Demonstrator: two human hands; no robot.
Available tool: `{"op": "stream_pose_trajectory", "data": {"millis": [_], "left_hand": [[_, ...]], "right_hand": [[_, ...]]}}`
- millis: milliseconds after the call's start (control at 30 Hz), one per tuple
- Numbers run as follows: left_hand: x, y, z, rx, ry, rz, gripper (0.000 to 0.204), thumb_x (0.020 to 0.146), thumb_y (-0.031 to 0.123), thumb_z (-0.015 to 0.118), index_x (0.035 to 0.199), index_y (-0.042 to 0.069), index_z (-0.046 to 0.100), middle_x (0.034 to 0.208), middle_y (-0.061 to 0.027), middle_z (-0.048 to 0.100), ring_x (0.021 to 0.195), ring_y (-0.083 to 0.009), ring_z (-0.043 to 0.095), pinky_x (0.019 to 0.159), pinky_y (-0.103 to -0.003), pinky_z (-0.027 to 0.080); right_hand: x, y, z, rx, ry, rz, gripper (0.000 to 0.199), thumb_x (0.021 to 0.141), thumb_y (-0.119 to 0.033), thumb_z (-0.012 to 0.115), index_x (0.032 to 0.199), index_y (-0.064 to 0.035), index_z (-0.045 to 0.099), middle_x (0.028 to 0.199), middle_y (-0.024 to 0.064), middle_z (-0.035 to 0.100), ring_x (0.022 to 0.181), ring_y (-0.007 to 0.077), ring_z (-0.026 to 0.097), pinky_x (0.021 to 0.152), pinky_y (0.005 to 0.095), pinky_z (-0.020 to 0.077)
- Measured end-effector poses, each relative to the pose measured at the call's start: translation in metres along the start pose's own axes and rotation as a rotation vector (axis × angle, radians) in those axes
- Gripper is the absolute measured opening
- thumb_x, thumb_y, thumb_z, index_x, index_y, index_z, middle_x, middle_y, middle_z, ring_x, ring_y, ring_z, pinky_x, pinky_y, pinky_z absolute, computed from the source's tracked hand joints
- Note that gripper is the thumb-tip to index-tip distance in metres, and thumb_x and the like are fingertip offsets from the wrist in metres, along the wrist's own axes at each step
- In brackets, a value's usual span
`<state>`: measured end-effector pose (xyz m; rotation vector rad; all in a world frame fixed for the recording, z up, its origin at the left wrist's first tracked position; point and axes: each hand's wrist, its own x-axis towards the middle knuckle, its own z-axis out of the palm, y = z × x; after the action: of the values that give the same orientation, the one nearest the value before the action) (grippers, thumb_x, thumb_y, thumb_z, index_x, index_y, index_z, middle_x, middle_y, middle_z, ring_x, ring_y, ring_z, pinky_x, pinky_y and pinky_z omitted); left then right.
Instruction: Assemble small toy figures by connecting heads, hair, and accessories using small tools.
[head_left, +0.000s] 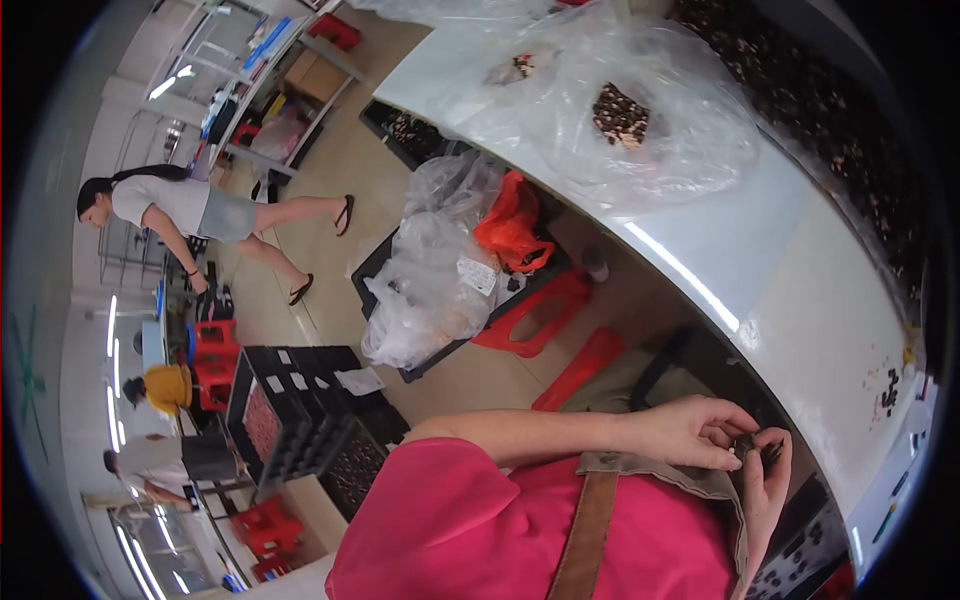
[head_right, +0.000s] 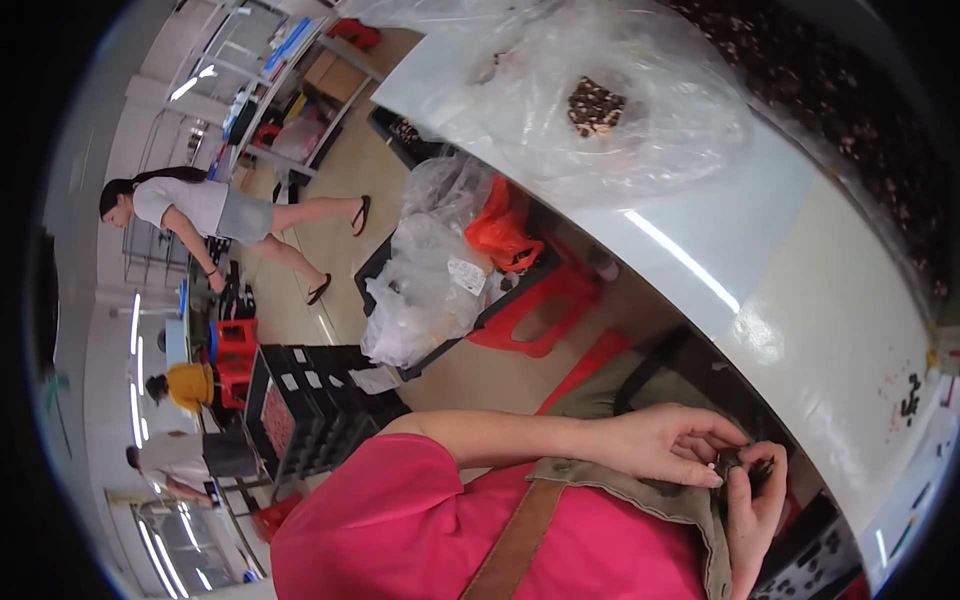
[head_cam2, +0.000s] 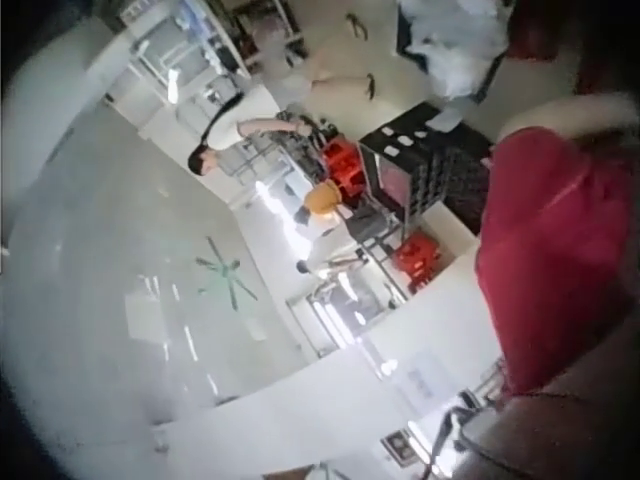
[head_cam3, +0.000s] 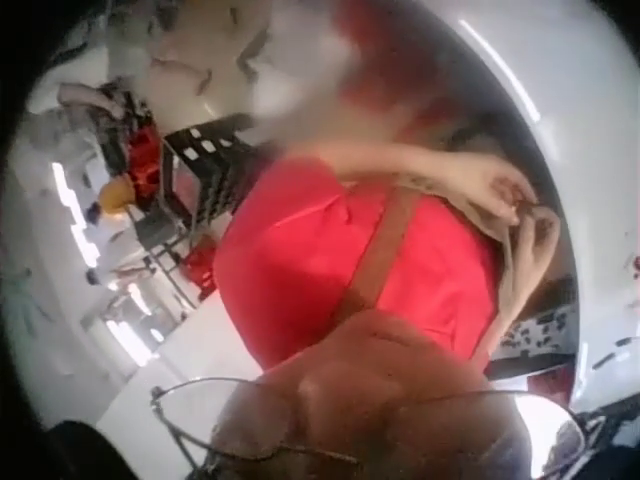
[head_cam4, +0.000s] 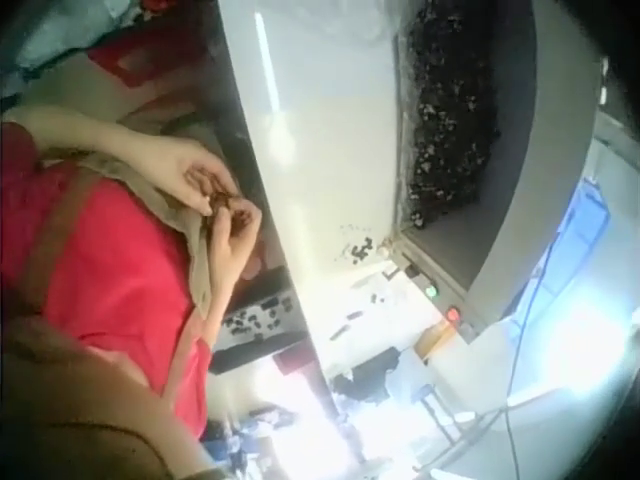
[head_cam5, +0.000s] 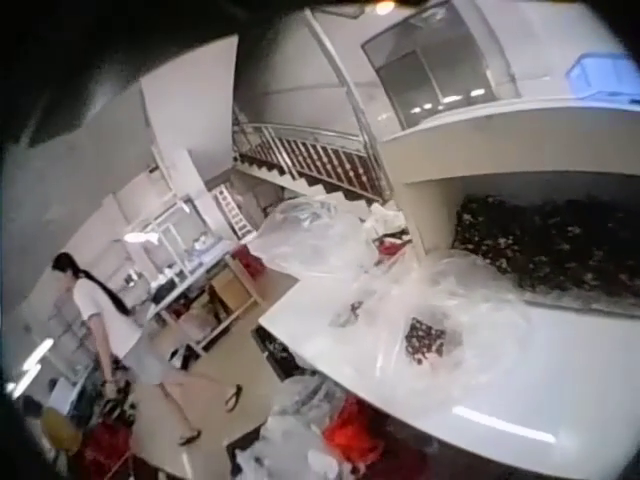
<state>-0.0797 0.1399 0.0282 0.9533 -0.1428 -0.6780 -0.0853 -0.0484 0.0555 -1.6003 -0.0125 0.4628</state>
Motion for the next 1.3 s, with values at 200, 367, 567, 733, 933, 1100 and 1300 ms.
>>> {"op": "stream_pose_trajectory", "data": {"millis": [200,367,567,733,933,1100,1300], "left_hand": [[-0.003,0.010,0.009,0.071,-0.074,-0.005,0.044,0.085,0.007,0.062,0.124,-0.004,0.046,0.098,-0.0067,0.061,0.092,-0.0083,0.058,0.083,-0.024,0.049],[-0.003,0.007,-0.015,0.173,0.059,0.073,0.045,0.084,0.000,0.061,0.126,-0.003,0.046,0.114,-0.0098,0.057,0.103,-0.0139,0.057,0.090,-0.028,0.047],[0.001,0.001,-0.009,0.114,0.110,-0.157,0.048,0.084,-0.003,0.059,0.129,-0.003,0.042,0.119,-0.0115,0.055,0.108,-0.0151,0.056,0.094,-0.028,0.045],[0.018,-0.010,-0.002,0.031,0.138,-0.230,0.051,0.084,-0.004,0.060,0.131,-0.002,0.040,0.125,-0.0123,0.052,0.112,-0.0162,0.053,0.096,-0.028,0.042],[0.027,-0.028,-0.009,0.026,0.113,-0.255,0.053,0.083,-0.004,0.060,0.132,-0.002,0.039,0.132,-0.0128,0.046,0.116,-0.0164,0.050,0.098,-0.029,0.040],[0.028,-0.027,-0.015,0.068,0.102,-0.265,0.052,0.083,-0.006,0.060,0.131,-0.001,0.039,0.132,-0.0131,0.046,0.116,-0.0165,0.049,0.099,-0.029,0.039],[0.028,-0.024,-0.019,0.060,0.102,-0.271,0.052,0.082,-0.008,0.059,0.131,-0.002,0.040,0.132,-0.0136,0.046,0.116,-0.0170,0.050,0.098,-0.029,0.041]], "right_hand": [[-0.002,0.019,0.001,0.055,0.143,-0.121,0.009,0.087,-0.002,0.051,0.094,-0.0030,0.046,0.087,0.0018,0.044,0.079,0.0089,0.042,0.074,0.0207,0.0355],[0.024,0.013,0.019,-0.032,0.103,-0.167,0.010,0.083,0.003,0.053,0.090,-0.0021,0.049,0.083,0.0006,0.048,0.075,0.0073,0.044,0.068,0.0192,0.0369],[0.024,0.021,-0.004,-0.020,-0.059,-0.143,0.018,0.085,0.000,0.059,0.102,-0.0017,0.052,0.090,0.0014,0.052,0.078,0.0066,0.047,0.071,0.0208,0.0403],[0.001,0.041,-0.021,0.015,0.069,-0.090,0.018,0.086,-0.003,0.058,0.103,-0.0025,0.052,0.089,0.0018,0.051,0.078,0.0080,0.047,0.071,0.0225,0.0408],[-0.011,0.060,-0.024,-0.263,0.230,-0.105,0.013,0.090,-0.009,0.050,0.101,-0.0021,0.052,0.084,0.0091,0.054,0.077,0.0208,0.054,0.071,0.0288,0.0432],[-0.006,0.064,-0.018,-0.487,0.112,-0.095,0.013,0.087,-0.012,0.055,0.097,-0.0043,0.052,0.083,0.0141,0.057,0.075,0.0342,0.057,0.064,0.0398,0.0460],[-0.002,0.063,-0.015,-0.552,0.091,-0.111,0.015,0.086,-0.015,0.058,0.095,-0.0047,0.052,0.081,0.0141,0.057,0.073,0.0344,0.057,0.061,0.0407,0.0459]]}}
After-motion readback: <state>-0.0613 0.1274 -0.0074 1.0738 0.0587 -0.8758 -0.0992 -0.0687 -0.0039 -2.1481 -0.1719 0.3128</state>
